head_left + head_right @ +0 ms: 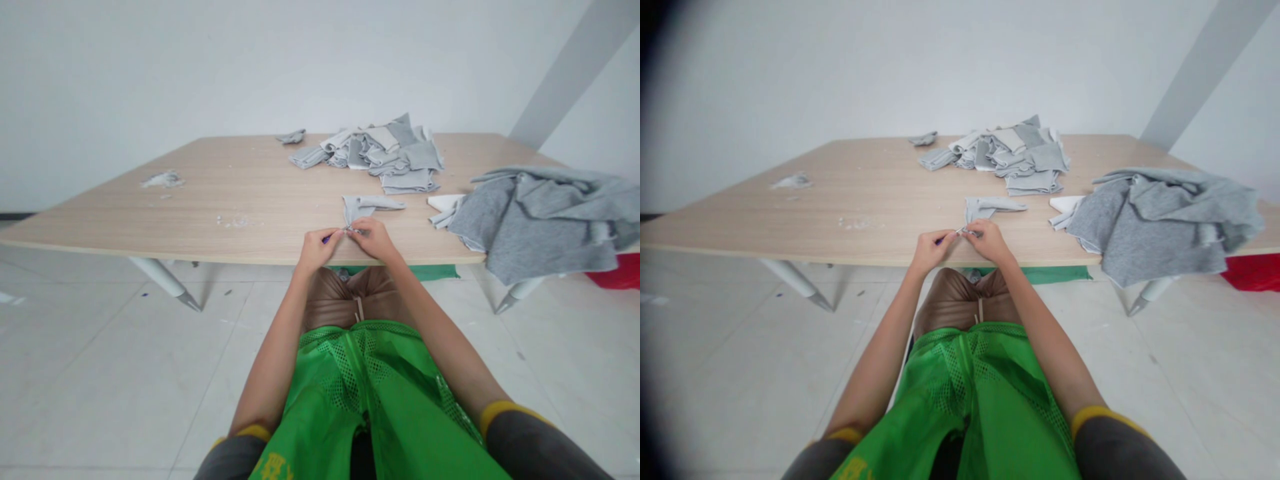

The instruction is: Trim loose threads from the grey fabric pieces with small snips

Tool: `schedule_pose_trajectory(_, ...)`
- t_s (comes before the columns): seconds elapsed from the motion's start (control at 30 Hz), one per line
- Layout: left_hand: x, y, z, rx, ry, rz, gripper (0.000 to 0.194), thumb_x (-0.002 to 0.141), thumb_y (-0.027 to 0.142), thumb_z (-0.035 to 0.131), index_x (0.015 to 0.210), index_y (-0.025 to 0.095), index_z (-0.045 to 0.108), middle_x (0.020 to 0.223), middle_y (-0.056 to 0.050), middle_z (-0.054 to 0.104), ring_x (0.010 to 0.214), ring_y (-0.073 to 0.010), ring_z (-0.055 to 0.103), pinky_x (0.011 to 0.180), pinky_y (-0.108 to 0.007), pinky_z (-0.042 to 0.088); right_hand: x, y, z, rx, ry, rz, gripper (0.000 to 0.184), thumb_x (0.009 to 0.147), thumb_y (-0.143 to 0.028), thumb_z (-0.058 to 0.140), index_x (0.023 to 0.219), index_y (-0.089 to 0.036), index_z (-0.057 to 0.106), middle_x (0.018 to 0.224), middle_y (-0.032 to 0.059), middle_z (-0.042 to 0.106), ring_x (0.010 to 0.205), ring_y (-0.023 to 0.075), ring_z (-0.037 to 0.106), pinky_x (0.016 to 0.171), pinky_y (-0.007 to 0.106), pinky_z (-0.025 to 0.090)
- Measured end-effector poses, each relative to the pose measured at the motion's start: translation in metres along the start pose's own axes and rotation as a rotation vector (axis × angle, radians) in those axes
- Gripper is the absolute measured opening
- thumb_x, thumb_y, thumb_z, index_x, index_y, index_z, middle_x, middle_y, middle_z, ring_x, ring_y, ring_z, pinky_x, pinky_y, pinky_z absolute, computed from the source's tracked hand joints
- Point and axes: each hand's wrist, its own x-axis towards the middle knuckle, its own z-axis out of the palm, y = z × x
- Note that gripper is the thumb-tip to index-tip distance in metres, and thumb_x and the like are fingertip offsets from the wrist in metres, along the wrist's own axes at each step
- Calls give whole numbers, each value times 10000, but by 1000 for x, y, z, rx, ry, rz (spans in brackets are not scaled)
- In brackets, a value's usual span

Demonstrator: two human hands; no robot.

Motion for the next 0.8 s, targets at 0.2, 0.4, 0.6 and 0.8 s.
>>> schedule_pose_trajectory(0.2,0,-2,1,-6,8,4,372,938,435,564,989,159,809,959,-48,799,847,-232,712,783,-299,526,0,-1,-1,-4,-6,23,213,882,-373,658,801,-210,770,876,67,768,880,231,689,885,379,515)
schedule_pose_trajectory(0.4,0,-3,1,-3,17,-5,374,933,433,564,966,153,809,916,-48,798,826,-223,707,754,-286,517,0,-2,-1,1,18,68,179,844,-365,692,806,-208,769,885,70,775,897,240,694,889,387,526)
schedule_pose_trajectory(0.6,0,-1,0,-10,16,-10,381,933,445,559,949,156,807,921,-43,796,815,-214,703,742,-283,510,-1,-3,-2,40,60,119,167,816,-346,712,818,-190,773,897,83,782,906,240,706,898,388,540)
schedule_pose_trajectory(0.8,-1,1,-1,-19,16,-10,360,935,428,559,934,165,805,934,-43,797,848,-226,713,771,-295,517,-1,-6,-6,88,107,190,210,819,-355,713,898,-174,786,906,82,795,861,231,724,860,374,562)
